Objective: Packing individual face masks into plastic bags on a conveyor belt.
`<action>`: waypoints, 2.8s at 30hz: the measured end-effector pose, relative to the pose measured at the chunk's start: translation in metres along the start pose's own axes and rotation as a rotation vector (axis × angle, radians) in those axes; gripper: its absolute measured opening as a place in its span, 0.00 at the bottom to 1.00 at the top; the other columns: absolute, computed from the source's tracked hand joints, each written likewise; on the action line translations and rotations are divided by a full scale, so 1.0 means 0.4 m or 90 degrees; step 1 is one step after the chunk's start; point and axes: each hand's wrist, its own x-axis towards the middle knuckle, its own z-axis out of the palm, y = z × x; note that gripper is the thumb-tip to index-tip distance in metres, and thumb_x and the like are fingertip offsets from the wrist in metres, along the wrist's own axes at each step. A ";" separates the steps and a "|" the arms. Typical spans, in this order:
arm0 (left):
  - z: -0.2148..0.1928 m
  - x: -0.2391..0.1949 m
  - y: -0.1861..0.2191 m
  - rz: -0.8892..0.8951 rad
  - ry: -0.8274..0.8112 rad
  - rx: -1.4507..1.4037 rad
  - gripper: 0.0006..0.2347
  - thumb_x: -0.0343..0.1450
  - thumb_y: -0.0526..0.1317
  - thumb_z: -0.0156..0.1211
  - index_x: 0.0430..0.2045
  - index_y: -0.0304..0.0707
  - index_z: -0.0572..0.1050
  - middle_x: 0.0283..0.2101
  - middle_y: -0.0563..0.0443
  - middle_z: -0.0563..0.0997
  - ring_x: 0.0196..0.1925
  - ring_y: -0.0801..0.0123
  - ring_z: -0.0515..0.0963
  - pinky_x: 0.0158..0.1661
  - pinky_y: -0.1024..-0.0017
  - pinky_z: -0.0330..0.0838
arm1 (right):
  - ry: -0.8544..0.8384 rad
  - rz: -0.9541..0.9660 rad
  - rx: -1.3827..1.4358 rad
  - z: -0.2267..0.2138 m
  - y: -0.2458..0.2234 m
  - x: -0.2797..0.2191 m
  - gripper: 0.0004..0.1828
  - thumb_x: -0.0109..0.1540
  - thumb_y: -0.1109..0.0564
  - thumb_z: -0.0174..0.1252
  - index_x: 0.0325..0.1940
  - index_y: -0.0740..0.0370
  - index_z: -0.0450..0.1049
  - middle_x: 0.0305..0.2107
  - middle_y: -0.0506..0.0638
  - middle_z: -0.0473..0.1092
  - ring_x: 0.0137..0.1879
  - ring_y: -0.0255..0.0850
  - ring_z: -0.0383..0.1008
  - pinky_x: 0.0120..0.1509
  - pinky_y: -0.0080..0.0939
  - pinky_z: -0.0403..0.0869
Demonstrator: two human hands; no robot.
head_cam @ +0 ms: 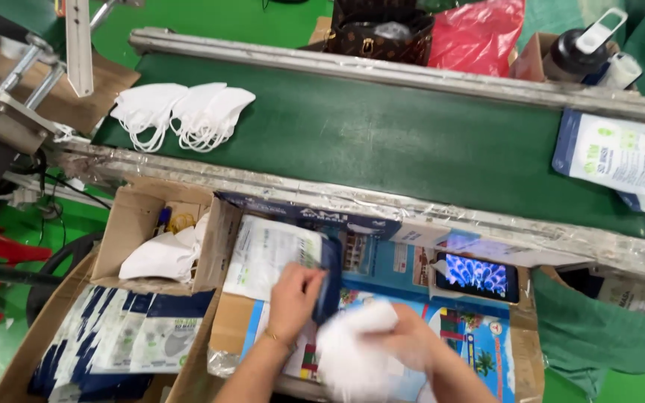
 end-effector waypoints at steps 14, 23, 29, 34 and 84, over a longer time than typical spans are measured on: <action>0.058 -0.037 0.042 0.179 -0.064 0.012 0.05 0.67 0.35 0.66 0.24 0.38 0.76 0.29 0.46 0.77 0.29 0.53 0.79 0.30 0.62 0.73 | 0.485 -0.209 -0.363 0.008 0.031 0.137 0.15 0.52 0.53 0.71 0.41 0.61 0.82 0.45 0.59 0.74 0.51 0.52 0.74 0.56 0.49 0.72; 0.026 -0.047 0.084 -0.024 -0.093 -0.167 0.07 0.65 0.34 0.67 0.20 0.35 0.74 0.24 0.49 0.76 0.26 0.60 0.77 0.29 0.64 0.73 | 0.115 -0.207 -0.196 -0.003 0.109 0.133 0.18 0.61 0.58 0.62 0.56 0.61 0.78 0.56 0.61 0.68 0.60 0.55 0.69 0.61 0.49 0.68; 0.027 -0.045 0.088 -0.044 -0.101 -0.192 0.06 0.67 0.36 0.64 0.34 0.37 0.77 0.34 0.49 0.79 0.37 0.60 0.81 0.41 0.68 0.75 | 0.286 -0.213 -0.262 0.054 0.078 0.109 0.19 0.58 0.57 0.60 0.54 0.58 0.76 0.37 0.52 0.80 0.43 0.41 0.78 0.49 0.43 0.77; -0.044 0.042 0.140 0.239 -0.001 -0.028 0.11 0.67 0.39 0.64 0.40 0.34 0.76 0.48 0.42 0.78 0.57 0.47 0.72 0.61 0.54 0.56 | 0.248 -0.184 -0.334 0.059 0.011 0.051 0.22 0.59 0.54 0.64 0.56 0.59 0.73 0.39 0.54 0.79 0.45 0.40 0.80 0.50 0.42 0.77; -0.117 -0.009 0.197 0.216 -0.231 -0.017 0.07 0.68 0.37 0.65 0.22 0.33 0.77 0.27 0.46 0.79 0.37 0.48 0.78 0.46 0.59 0.74 | 0.059 -0.239 -0.399 -0.078 0.013 -0.018 0.11 0.62 0.54 0.64 0.34 0.65 0.74 0.27 0.57 0.71 0.35 0.49 0.71 0.39 0.46 0.70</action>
